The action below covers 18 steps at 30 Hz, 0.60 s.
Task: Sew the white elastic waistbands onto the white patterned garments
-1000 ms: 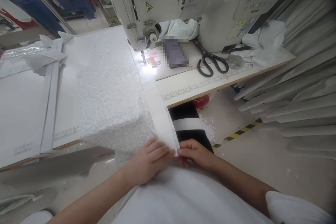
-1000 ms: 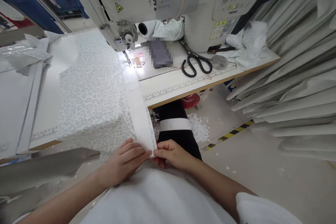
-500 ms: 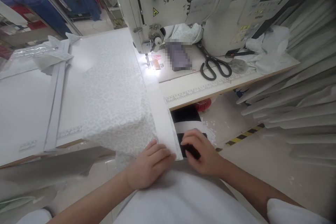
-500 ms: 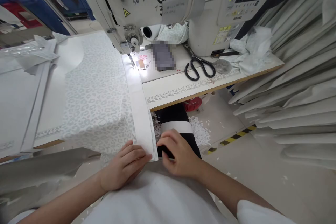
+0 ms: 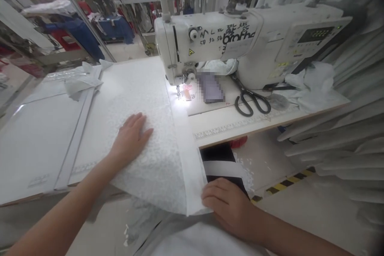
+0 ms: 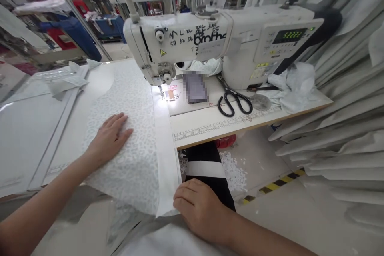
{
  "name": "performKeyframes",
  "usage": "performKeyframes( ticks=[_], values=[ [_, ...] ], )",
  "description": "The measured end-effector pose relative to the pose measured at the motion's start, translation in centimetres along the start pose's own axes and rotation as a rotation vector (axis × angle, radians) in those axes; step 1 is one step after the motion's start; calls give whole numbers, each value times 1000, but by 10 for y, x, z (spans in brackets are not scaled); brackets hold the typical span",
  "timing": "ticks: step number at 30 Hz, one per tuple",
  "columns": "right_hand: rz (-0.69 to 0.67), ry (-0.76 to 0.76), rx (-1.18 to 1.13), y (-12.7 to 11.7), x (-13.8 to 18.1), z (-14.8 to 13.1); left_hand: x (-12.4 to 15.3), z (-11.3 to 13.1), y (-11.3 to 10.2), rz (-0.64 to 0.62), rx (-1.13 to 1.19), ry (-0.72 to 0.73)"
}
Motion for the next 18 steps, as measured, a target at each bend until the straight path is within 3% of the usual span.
performKeyframes(
  ticks=[3, 5, 8, 12, 15, 18],
  values=[
    [5, 63, -77, 4, -2, 3, -6, -22, 8, -28, -12, 78],
    [-6, 98, -123, 9, -1, 6, -8, -19, 7, -42, -8, 18],
    [-22, 146, -179, 13, -2, 11, -10, 10, 2, -28, 24, -64],
    [-25, 161, -236, 15, -6, 16, -7, 59, 4, -90, 287, 56],
    [-21, 135, -259, 19, -7, 22, -4, 69, 10, -180, 346, 131],
    [75, 134, -258, 26, -7, 31, -7, 63, 14, -228, 291, 166]
  ],
)
Point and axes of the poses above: each hand's wrist, its own x-axis away from the middle knuckle, its own y-axis out of the palm, z = x × y, the point moved 3 cm from there along -x, towards the middle knuckle, and after that the axes turned 10 degrees about z, right-handed, at the moved point
